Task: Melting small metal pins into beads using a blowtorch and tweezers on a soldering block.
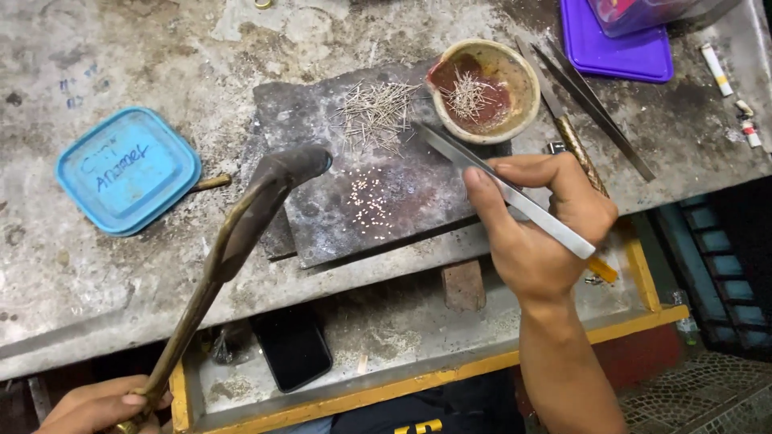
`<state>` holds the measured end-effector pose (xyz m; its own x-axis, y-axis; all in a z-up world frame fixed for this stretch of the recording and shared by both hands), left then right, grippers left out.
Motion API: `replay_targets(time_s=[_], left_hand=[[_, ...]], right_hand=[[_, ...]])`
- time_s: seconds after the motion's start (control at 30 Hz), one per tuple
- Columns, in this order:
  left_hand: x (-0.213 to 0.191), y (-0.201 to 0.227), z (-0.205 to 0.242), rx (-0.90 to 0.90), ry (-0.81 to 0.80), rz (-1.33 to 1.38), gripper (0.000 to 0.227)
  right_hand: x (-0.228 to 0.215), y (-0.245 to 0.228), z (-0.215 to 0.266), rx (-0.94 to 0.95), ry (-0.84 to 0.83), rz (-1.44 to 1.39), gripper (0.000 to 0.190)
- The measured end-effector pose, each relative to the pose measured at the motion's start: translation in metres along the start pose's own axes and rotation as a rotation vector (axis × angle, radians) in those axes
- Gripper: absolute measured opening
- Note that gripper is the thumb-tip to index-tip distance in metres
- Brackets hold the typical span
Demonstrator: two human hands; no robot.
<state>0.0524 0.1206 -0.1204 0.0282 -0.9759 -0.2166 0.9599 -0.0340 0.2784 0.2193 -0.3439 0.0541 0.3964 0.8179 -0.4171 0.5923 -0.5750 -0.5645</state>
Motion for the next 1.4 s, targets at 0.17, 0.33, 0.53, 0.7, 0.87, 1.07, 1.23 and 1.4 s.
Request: replay_targets(time_s=[0.17, 0.33, 0.53, 0.7, 0.87, 1.07, 1.23, 1.4], left_hand=[[0.003, 0.013, 0.014, 0.028, 0.046, -0.064, 0.042], [-0.014, -0.013, -0.010, 0.066, 0.025, -0.112, 0.043], [0.031, -0.012, 0.080, 1.132, 0.531, -0.541, 0.036], [0.037, -0.008, 0.081, 1.150, 0.536, -0.460, 0.040], [0.039, -0.005, 0.085, 1.170, 0.514, -0.446, 0.036], [0.036, -0.009, 0.081, 1.204, 0.531, -0.442, 0.035], [0.034, -0.012, 0.080, 1.204, 0.492, -0.400, 0.036], [0.032, -0.012, 0.077, 1.213, 0.534, -0.504, 0.038]], right_hand=[[0.012, -0.009, -0.016, 0.011, 0.003, -0.022, 0.028], [0.017, -0.009, -0.028, 0.066, -0.008, 0.003, 0.029], [0.030, -0.009, -0.040, 0.130, -0.062, -0.054, 0.025], [0.035, -0.008, -0.045, 0.281, -0.062, -0.209, 0.029], [0.033, -0.005, -0.042, 0.244, -0.050, -0.307, 0.022], [0.024, 0.003, -0.031, 0.291, 0.024, -0.418, 0.019], [0.014, 0.010, -0.020, 0.324, 0.090, -0.484, 0.019], [0.005, 0.013, -0.013, 0.420, 0.139, -0.518, 0.020]])
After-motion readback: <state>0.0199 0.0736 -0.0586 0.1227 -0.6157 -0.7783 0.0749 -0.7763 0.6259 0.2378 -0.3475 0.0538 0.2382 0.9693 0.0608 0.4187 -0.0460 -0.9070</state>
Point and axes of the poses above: each hand's wrist, its own z-axis away from the middle knuckle, its own x-axis out of the palm, y = z × x, the point moved 4 cm from there along -z, towards the middle knuckle, and after that the axes turned 8 degrees about -z, right-handed, at the moved point
